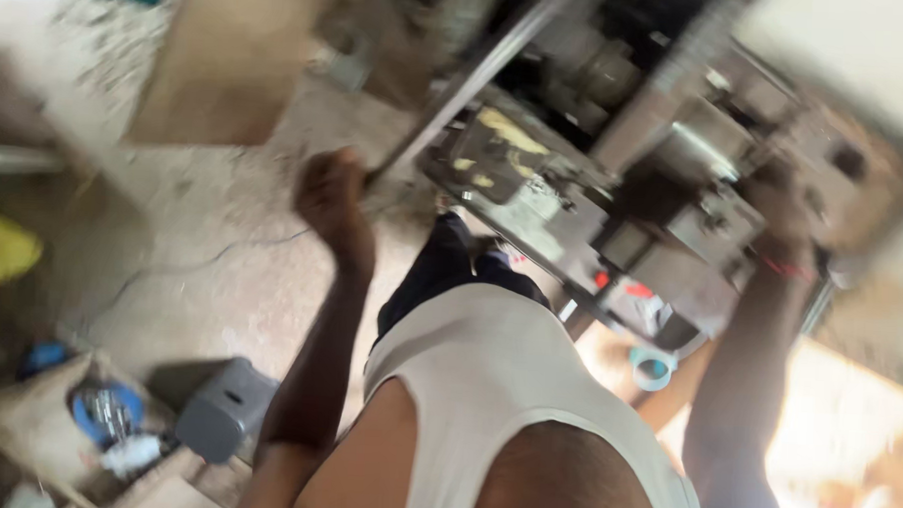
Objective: The person operates a manual metal press machine to shape small metal cylinders. They insert a metal cylinder into the press, pull a long lever to activate the press, and then remove the shaped piece. This process is repeated multiple times throughout the video.
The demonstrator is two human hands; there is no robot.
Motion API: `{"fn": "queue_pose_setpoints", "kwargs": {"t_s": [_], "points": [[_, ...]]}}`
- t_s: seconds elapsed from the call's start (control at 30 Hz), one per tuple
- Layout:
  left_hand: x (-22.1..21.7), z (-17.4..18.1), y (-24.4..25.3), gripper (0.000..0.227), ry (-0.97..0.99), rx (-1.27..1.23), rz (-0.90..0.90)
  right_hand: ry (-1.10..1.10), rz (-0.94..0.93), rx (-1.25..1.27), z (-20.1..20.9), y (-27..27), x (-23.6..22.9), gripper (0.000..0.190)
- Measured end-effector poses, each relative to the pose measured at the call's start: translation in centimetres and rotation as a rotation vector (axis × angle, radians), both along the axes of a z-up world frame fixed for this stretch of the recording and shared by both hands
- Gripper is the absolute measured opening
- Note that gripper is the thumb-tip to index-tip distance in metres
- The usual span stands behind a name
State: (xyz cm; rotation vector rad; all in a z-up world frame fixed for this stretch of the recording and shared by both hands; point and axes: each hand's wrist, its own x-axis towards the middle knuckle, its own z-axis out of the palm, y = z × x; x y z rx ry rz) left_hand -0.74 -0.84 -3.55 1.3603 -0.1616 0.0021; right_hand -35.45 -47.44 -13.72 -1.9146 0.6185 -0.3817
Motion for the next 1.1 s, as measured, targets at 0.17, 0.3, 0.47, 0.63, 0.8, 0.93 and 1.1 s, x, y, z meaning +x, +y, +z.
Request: {"fn": "queue_pose_setpoints", "kwargs": {"t_s": [0.17,0.3,0.47,0.63,0.8,0.93,1.1], "points": [[1.0,1.6,0.9,0.010,-0.296,0.135,-0.003,-0.121,-0.489,0.289,2.3,6.3,-1.9,0.033],[0.5,3.4,0.5,0.024,-0.213,0.218,0.003,-0.287,-0.712,0.479,8.6,9.0,0.9,0.033],[-0.2,5.4,-0.5,0.025,-0.082,0.172,-0.044,-0.245,-0.606,0.604,9.9,8.0,2.4,0.031],[-0.4,5.8,-0.5,0.025,-0.076,0.225,-0.064,-0.223,-0.400,0.697,8.2,7.1,4.2,0.033],[0.3,4.9,-0.3,0.026,-0.105,0.208,-0.055,-0.554,-0.458,0.827,6.1,8.4,2.5,0.021],[0.3,4.9,-0.2,0.024,-0.077,0.151,-0.026,-0.691,-0.694,0.770,6.9,10.8,1.2,0.013],[0.1,5.3,-0.5,0.025,-0.090,0.153,-0.048,-0.454,-0.758,0.626,9.7,11.3,1.4,0.027]]}}
